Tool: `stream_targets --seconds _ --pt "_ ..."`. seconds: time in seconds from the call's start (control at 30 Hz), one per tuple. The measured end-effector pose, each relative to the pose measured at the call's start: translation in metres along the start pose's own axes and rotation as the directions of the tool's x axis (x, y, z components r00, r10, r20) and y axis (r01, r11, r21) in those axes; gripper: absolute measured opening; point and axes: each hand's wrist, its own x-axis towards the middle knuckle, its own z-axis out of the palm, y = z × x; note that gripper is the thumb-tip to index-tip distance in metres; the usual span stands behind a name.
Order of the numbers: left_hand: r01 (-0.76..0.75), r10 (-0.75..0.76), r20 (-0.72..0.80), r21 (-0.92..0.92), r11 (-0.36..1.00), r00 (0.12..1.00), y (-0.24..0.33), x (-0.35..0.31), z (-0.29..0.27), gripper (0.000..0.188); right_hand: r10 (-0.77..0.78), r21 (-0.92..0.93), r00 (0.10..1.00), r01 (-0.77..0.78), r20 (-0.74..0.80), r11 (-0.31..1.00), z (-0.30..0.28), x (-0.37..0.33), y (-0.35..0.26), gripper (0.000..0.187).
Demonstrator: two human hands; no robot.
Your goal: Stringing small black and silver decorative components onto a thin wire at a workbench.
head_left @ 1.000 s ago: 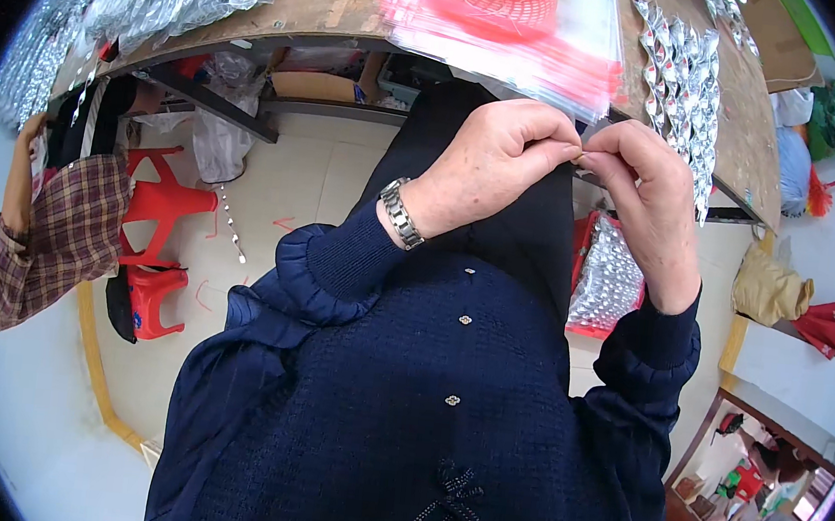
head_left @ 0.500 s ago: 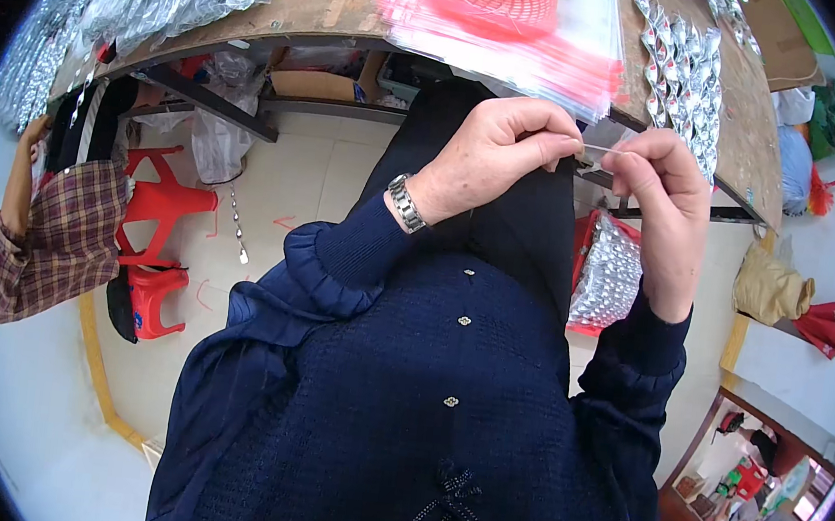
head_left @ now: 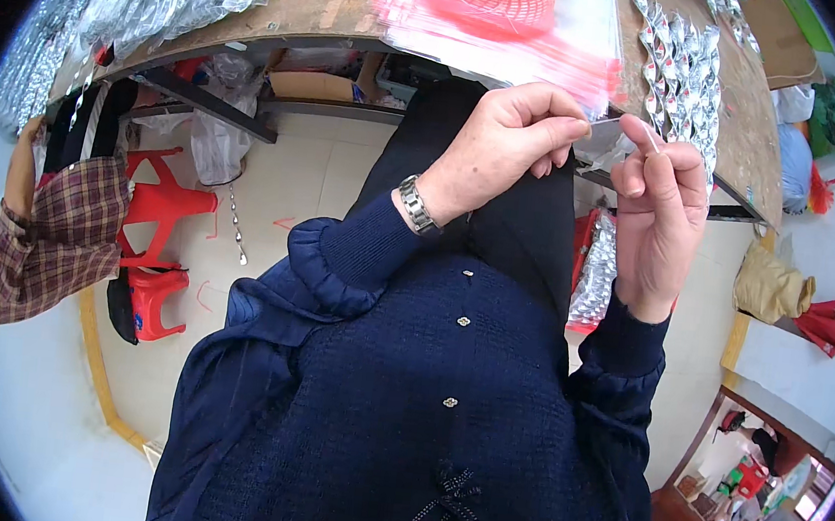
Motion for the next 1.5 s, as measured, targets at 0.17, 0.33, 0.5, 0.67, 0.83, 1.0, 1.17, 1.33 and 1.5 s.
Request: stream_targets --seconds 0.17,0.33,0.5,0.67,0.83,1.0,1.17,1.33,1.5 --pt "-0.005 0.003 -0.031 -0.042 0.999 1.000 -0.001 -0.002 0.008 0.010 -0.170 -0.196 0.985 0.172 0.025 0.965 0.004 0.001 0.009 0.003" --pt "-0.051 0.047 -0.057 -0.069 0.996 0.997 -0.008 -0.005 0.010 0.012 -0.242 -0.678 0.955 0.292 0.170 0.675 0.002 0.000 0.006 0.004" --pt "-0.019 0.019 -0.045 -0.001 1.000 0.999 -0.010 -0.005 0.005 0.012 -0.245 -0.855 0.888 0.448 0.391 0.261 -0.002 0.006 0.000 0.007" --pt "-0.018 0.018 -0.043 0.021 1.000 0.999 -0.014 -0.006 0.003 0.014 -0.186 -0.870 0.867 0.484 0.462 0.091 0.001 0.006 -0.008 0.010" --pt "-0.018 0.021 -0.041 0.068 0.998 0.999 -0.015 -0.007 0.005 0.015 -0.122 -0.860 0.854 0.510 0.506 0.003 0.004 0.002 -0.010 0.011" --pt "0.008 -0.005 -0.062 0.048 0.999 0.998 -0.014 -0.008 0.009 0.015 -0.089 -0.829 0.824 0.556 0.559 -0.060 0.005 0.000 -0.009 0.011" --pt "0.048 -0.044 -0.081 0.044 0.998 0.996 -0.015 -0.009 0.010 0.014 -0.073 -0.811 0.808 0.579 0.585 -0.081 0.003 -0.001 -0.006 0.012" --pt "0.090 -0.083 -0.083 0.085 0.992 0.993 -0.014 -0.009 0.009 0.015 -0.100 -0.821 0.816 0.570 0.569 -0.024 0.001 0.000 -0.001 0.013" --pt "0.078 -0.075 -0.062 0.032 0.996 0.995 -0.010 -0.008 0.008 0.014 -0.201 -0.857 0.865 0.492 0.460 0.155 0.000 -0.006 0.010 0.010"
